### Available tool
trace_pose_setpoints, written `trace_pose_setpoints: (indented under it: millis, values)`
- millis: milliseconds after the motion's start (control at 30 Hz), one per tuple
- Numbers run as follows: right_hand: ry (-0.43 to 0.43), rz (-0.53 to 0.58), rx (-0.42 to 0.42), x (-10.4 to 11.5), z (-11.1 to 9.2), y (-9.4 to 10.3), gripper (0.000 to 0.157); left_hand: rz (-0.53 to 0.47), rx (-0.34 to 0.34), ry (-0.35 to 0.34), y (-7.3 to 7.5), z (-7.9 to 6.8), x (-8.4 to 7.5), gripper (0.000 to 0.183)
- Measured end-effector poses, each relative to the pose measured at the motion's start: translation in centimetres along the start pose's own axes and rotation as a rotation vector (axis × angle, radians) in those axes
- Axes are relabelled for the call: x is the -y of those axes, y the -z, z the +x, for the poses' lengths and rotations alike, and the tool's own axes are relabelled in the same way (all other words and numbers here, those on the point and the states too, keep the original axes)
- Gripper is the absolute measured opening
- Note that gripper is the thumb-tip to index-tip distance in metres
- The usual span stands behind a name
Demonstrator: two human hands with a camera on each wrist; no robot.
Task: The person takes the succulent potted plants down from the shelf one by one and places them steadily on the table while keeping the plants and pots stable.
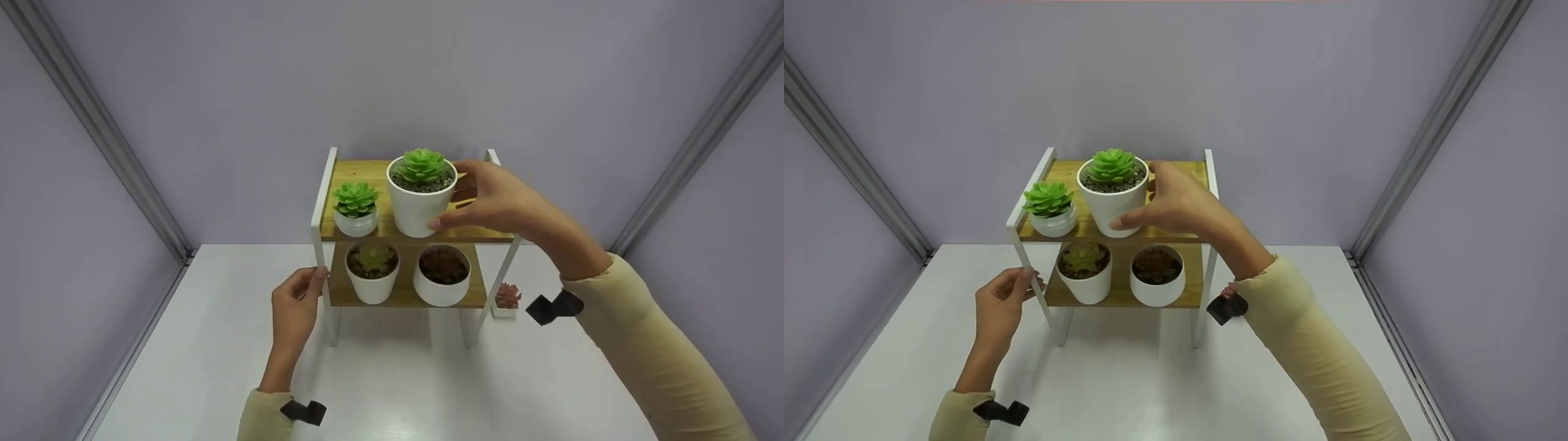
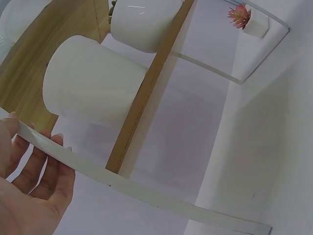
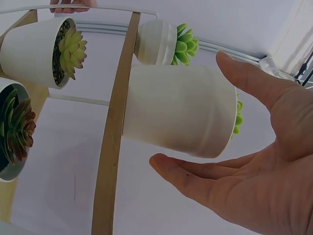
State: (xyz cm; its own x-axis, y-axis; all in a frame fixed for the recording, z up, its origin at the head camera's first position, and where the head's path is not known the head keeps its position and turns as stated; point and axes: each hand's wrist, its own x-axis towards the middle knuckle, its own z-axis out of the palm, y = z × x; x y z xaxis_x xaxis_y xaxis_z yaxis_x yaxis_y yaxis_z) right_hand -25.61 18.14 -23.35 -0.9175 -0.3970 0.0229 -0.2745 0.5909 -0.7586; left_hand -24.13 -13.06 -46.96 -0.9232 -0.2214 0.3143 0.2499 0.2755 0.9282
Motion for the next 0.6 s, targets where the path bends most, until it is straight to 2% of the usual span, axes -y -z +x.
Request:
trace_pose_setpoints:
  millis: [200, 433, 600]
  values:
    - [-0.035, 0.031, -0.015, 0.1, 0.8, -0.4, 0.098, -0.002, -0.008, -0.003, 0.0, 0.0, -0.2, 0.025]
    - [-0.043, 0.012, -0.041, -0.1, 1.6, -0.8, 0.101, -0.013, -0.003, -0.001, -0.1, 0.1, 0.0, 0.026]
    - [-0.074, 0.047, -0.061, -0.1, 2.0, -1.4, 0.107, -0.03, 0.007, -0.001, 0.0, 0.1, 0.1, 0.026]
